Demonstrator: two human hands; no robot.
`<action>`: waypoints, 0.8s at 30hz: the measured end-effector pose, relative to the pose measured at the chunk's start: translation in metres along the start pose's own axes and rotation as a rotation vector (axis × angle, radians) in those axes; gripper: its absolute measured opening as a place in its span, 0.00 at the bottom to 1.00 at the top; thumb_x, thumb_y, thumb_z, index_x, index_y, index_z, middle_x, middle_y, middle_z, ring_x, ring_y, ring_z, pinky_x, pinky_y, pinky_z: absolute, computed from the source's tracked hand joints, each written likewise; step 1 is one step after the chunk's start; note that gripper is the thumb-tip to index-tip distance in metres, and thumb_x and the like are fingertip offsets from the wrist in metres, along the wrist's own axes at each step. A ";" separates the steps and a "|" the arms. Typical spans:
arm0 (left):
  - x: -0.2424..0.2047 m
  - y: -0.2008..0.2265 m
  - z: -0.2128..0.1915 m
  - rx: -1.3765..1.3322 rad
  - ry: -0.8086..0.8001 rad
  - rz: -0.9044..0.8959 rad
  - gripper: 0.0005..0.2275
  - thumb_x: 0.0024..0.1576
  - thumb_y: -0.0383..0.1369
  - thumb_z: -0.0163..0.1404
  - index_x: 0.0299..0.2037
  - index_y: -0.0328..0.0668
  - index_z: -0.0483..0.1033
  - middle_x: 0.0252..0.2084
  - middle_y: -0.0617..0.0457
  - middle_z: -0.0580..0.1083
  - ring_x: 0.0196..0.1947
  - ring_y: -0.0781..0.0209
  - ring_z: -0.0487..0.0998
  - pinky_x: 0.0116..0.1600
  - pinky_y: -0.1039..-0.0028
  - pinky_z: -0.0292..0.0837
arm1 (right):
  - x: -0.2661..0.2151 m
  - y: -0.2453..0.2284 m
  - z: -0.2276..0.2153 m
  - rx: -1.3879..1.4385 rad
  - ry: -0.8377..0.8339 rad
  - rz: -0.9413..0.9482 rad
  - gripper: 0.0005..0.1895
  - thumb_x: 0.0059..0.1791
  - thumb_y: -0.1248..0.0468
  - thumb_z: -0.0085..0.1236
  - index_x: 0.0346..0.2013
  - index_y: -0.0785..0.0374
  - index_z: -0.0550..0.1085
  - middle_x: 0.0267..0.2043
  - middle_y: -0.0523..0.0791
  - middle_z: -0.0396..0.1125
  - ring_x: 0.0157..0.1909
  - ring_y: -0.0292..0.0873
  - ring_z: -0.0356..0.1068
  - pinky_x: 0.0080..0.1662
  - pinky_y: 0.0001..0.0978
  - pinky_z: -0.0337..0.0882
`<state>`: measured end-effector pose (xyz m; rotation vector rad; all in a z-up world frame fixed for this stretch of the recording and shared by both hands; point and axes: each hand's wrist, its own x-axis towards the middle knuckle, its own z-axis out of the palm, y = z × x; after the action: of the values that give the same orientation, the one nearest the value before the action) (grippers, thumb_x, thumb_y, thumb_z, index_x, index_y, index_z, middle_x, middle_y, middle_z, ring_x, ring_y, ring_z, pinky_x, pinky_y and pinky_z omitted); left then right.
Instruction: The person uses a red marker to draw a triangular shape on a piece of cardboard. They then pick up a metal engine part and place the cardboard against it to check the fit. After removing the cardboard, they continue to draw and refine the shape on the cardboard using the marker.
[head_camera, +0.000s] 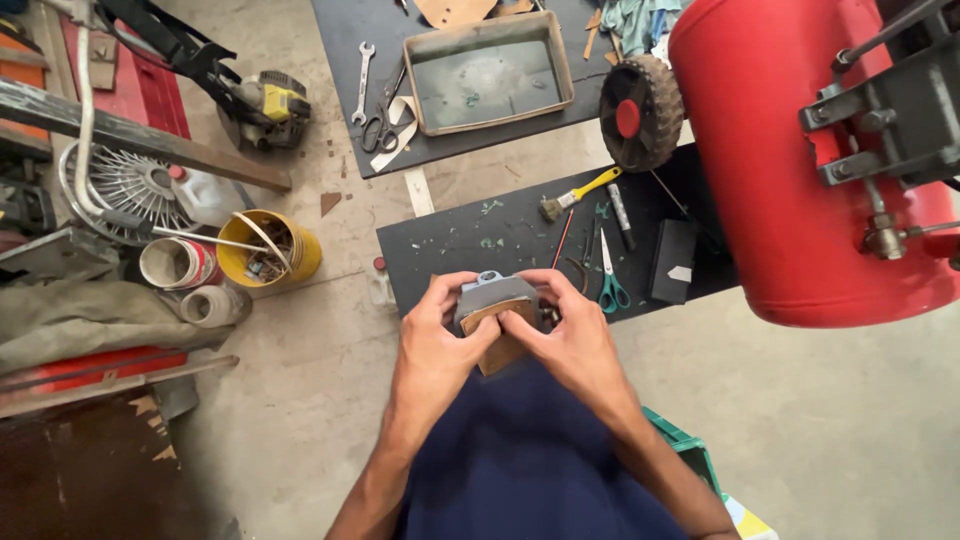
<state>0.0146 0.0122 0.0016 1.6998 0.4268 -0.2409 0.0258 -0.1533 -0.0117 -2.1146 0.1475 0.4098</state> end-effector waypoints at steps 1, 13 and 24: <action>0.002 -0.002 -0.002 0.000 0.000 -0.001 0.21 0.45 0.30 0.60 0.51 0.46 0.78 0.45 0.40 0.82 0.49 0.50 0.84 0.52 0.66 0.78 | 0.002 0.001 0.000 -0.001 -0.001 0.000 0.24 0.41 0.54 0.68 0.52 0.44 0.76 0.40 0.45 0.80 0.48 0.52 0.78 0.51 0.48 0.74; 0.025 -0.009 -0.011 -0.173 -0.105 -0.062 0.24 0.45 0.28 0.62 0.55 0.38 0.76 0.47 0.38 0.81 0.45 0.55 0.84 0.46 0.69 0.81 | 0.018 0.013 -0.018 0.469 -0.256 -0.008 0.25 0.46 0.65 0.67 0.58 0.60 0.75 0.45 0.46 0.79 0.49 0.36 0.73 0.56 0.37 0.73; 0.037 0.004 -0.026 -0.205 -0.188 0.042 0.18 0.57 0.32 0.56 0.58 0.41 0.76 0.45 0.46 0.83 0.41 0.68 0.81 0.46 0.73 0.82 | 0.031 0.009 -0.019 0.624 -0.263 -0.068 0.30 0.45 0.68 0.67 0.63 0.63 0.72 0.50 0.49 0.76 0.51 0.37 0.70 0.55 0.36 0.74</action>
<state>0.0476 0.0421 -0.0053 1.4689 0.2660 -0.3126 0.0571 -0.1725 -0.0197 -1.4352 0.0402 0.5189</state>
